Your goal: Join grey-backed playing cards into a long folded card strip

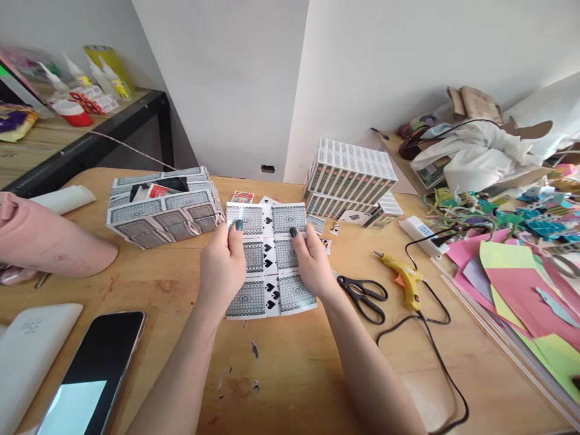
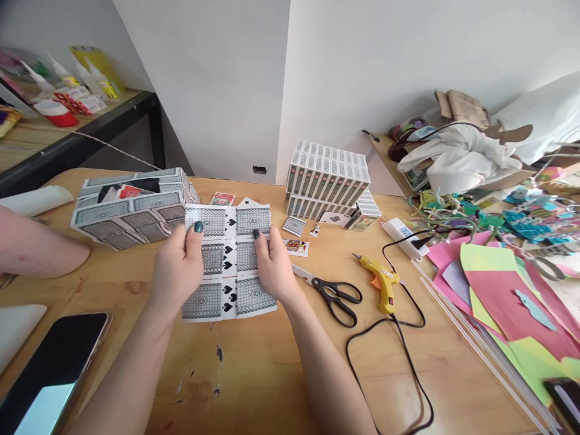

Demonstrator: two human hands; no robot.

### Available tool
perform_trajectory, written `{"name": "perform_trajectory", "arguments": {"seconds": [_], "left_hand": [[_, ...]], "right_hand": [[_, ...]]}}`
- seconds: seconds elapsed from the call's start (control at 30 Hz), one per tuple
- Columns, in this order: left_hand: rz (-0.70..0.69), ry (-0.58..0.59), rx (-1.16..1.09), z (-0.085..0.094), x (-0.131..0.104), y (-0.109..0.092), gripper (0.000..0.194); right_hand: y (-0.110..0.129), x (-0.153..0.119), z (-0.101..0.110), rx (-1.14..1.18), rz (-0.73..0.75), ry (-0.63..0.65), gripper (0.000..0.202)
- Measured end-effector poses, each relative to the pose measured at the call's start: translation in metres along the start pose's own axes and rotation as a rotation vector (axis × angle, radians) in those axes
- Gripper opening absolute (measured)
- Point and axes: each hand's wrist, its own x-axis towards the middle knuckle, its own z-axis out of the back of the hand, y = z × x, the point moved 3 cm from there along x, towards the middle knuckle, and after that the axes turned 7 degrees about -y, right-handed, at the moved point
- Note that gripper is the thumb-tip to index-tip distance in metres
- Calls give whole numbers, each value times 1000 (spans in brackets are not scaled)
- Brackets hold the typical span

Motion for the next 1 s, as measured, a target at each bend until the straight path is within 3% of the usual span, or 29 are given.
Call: {"name": "perform_trajectory", "arguments": {"seconds": [0.5,1.0], "left_hand": [[-88,-56,53,-2,-3,0,19],[-47,-25,-52,-6,-6,-5,21]], "right_hand": [[-2,-1,0,78,-23,8,23],[-1,-6,-10,21,24,-36,18]]}}
